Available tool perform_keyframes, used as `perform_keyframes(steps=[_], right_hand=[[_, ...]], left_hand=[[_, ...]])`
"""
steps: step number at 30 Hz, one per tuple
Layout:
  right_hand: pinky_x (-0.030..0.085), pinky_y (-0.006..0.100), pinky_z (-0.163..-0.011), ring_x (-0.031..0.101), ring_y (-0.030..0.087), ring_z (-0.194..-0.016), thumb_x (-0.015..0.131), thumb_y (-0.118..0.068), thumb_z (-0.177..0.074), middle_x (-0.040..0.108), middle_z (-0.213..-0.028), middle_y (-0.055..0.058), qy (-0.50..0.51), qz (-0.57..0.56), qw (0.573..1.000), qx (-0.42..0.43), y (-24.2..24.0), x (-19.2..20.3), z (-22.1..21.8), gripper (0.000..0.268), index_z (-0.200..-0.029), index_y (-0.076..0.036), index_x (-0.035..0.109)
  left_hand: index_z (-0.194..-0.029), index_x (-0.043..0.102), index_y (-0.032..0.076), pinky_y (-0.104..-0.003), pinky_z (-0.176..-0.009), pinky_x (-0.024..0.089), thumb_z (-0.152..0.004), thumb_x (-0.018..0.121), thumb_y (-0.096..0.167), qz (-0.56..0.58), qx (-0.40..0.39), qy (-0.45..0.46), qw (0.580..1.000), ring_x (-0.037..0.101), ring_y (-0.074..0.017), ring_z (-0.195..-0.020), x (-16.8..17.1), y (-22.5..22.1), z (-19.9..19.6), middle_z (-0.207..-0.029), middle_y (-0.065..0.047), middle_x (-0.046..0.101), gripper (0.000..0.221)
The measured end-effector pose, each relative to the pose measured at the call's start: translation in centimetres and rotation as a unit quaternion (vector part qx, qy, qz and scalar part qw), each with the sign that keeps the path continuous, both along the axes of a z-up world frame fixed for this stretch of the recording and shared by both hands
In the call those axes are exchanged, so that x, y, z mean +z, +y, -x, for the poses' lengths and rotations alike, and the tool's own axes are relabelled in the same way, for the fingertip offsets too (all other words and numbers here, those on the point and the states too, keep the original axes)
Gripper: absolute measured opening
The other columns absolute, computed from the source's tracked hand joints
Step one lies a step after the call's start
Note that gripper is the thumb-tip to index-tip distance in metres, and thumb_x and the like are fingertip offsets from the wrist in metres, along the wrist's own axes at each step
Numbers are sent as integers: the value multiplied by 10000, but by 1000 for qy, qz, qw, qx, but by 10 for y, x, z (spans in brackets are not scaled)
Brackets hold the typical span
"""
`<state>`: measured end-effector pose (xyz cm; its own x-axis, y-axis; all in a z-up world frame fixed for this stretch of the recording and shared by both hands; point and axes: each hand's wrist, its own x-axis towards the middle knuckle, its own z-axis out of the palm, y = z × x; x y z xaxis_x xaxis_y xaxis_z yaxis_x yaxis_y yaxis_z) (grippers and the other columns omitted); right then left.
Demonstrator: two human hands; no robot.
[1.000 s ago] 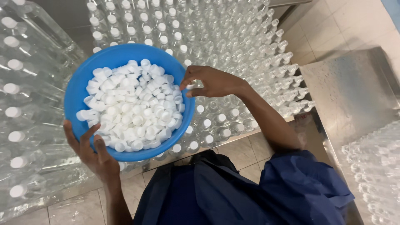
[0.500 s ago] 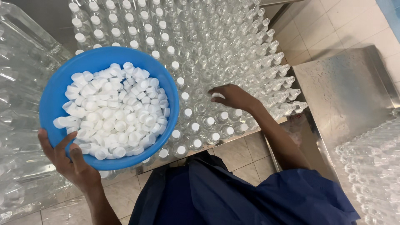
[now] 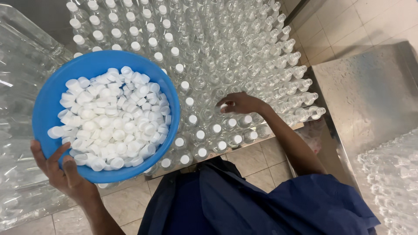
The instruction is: The person holds a blue basin filled with white bottle caps in their left hand while repeatedly picking up caps with their right hand to screw onto rows of clear plastic bottles arranged on a stainless steel table. The task involves systematically capping the bottles one by one.
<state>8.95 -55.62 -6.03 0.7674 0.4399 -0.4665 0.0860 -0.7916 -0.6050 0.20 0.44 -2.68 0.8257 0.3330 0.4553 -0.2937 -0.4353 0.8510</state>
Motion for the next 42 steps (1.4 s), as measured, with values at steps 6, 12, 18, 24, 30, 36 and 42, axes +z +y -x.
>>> perform_keyframes(steps=[6,12,18,24,30,36,42], right_hand=[[514,359,-861,727,173,-974,792,-301,-916,868,-1164,-6,118,-61,984,-116,10,13,-14,305,-1197,-220,880],[542,394,-946,761,189,-1129,775,-194,-888,866,-1231,6,140,-79,981,-113,5,0,-23,302,-1169,-195,884],[569,431,-1008,768,231,-1197,823,-187,-896,848,-1299,59,178,-92,970,-141,-1,-7,-24,302,-1194,-186,875],[558,430,-974,757,227,-1138,793,-163,-927,863,-1167,52,177,-68,972,-137,7,5,-25,301,-1215,-186,877],[529,378,-935,778,241,-1065,698,-365,-1025,811,-1328,34,71,124,988,-53,20,26,-13,389,-1397,-272,768],[598,458,-974,768,261,-1075,717,-307,-1069,812,-1027,9,-239,70,967,-54,123,152,10,160,-1159,-217,814],[523,482,-946,645,287,-1055,845,-206,-928,745,-1094,45,-477,160,843,190,228,77,-43,128,-1047,-161,832]], left_hand=[[-1293,678,-23,-772,-1409,447,-1234,515,163,-4,6,-7,1000,297,-437,-1777,3,-3,0,-1859,-163,342,254],[-1305,673,-22,-733,-1420,454,-1243,518,235,-2,6,4,1000,307,-435,-1781,8,-5,0,-1864,-165,336,307],[-1297,676,-38,-750,-1409,441,-1250,516,268,-15,2,-1,1000,297,-443,-1777,7,-3,1,-1864,-170,332,349],[-1297,700,-7,-744,-1397,430,-1213,521,200,-18,9,2,1000,274,-432,-1763,6,-1,-1,-1845,-189,336,286],[-1326,705,-4,-684,-1338,419,-1238,483,307,-19,-3,0,1000,266,-393,-1746,16,-6,2,-1834,-144,314,392],[-1321,728,70,-692,-1294,401,-1103,438,140,23,-1,47,999,211,-455,-1702,28,-10,3,-1826,-154,221,370],[-1307,710,51,-728,-1314,370,-1113,452,98,3,-10,54,998,212,-450,-1692,33,-7,2,-1815,-138,214,326]])
